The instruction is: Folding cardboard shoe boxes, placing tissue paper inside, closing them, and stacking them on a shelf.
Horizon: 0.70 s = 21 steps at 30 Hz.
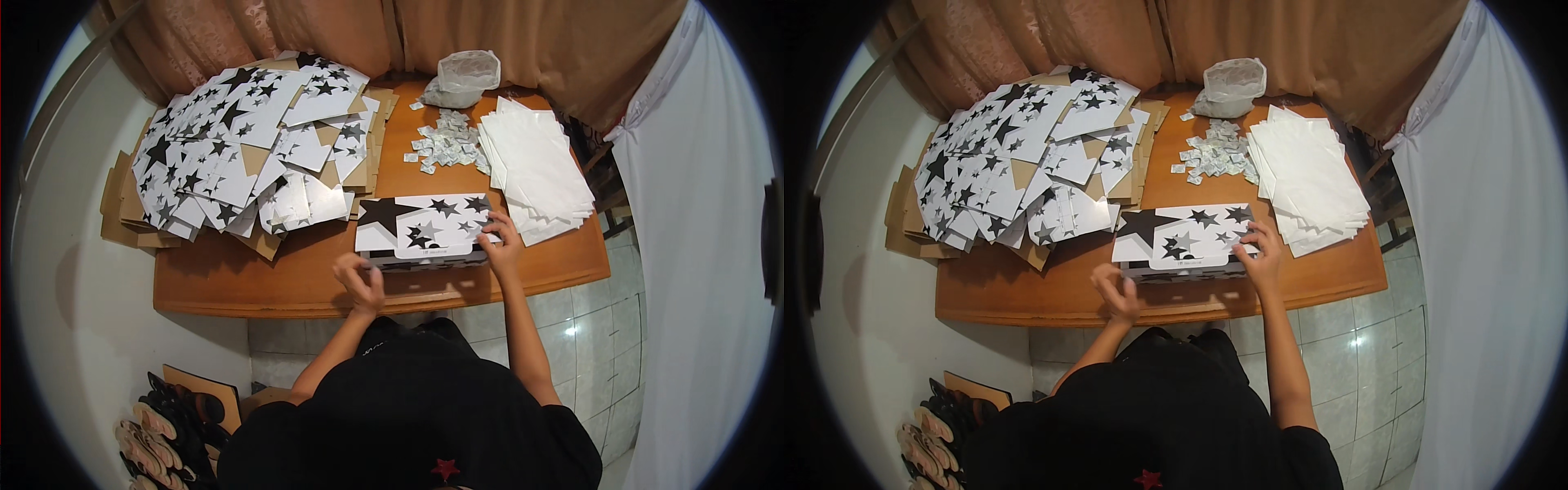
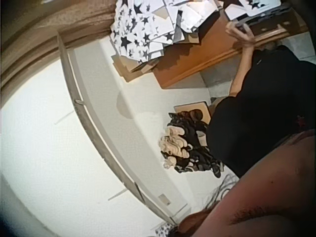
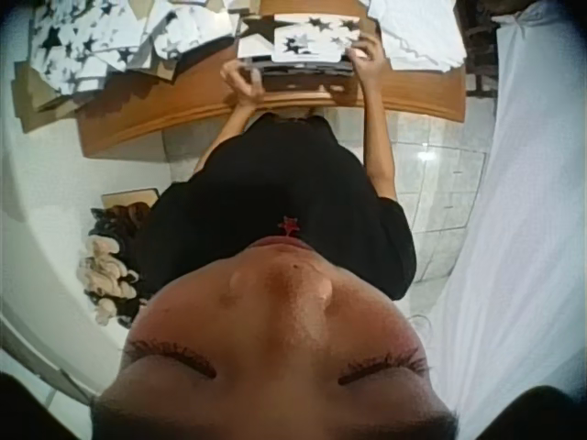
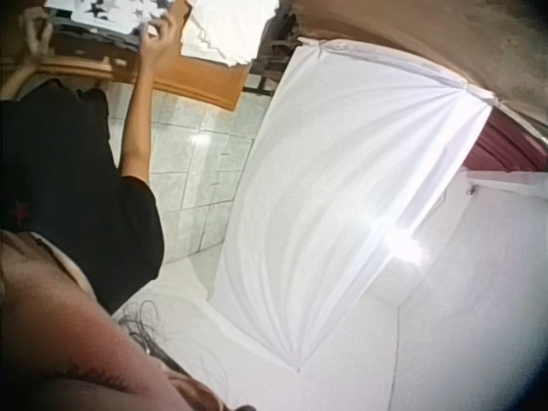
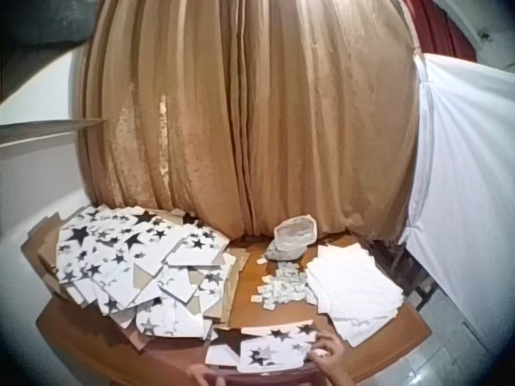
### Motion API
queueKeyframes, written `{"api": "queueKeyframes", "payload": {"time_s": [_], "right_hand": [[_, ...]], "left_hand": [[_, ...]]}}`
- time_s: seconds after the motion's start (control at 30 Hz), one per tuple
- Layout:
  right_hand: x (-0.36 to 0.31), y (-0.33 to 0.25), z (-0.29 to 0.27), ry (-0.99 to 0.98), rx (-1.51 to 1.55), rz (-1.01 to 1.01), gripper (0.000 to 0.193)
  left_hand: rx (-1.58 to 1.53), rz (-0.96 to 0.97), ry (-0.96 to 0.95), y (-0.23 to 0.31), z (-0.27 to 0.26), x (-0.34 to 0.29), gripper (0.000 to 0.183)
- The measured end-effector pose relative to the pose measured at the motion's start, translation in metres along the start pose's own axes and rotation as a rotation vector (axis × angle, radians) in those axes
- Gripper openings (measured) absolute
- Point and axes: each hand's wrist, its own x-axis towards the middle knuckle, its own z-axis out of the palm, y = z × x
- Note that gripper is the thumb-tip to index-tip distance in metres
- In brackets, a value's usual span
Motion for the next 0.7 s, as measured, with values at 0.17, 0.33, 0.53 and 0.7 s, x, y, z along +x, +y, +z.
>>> {"api": "queueKeyframes", "payload": {"time_s": [0.17,0.33,0.53,0.7], "right_hand": [[-0.032,-0.005,0.007,0.024,-0.314,-0.089,0.025],[-0.028,-0.031,0.021,0.002,-0.596,-0.22,0.035],[-0.02,-0.011,0.019,-0.003,-0.623,-0.235,0.038],[-0.019,0.0,0.017,-0.012,-0.604,-0.274,0.038]], "left_hand": [[0.118,0.173,-0.486,0.029,-0.003,-0.002,0.035],[0.225,0.1,-0.505,0.031,0.014,-0.004,0.041],[0.337,0.05,-0.597,0.051,0.039,-0.014,0.051],[0.311,-0.074,-0.542,0.06,0.047,-0.023,0.046]]}}
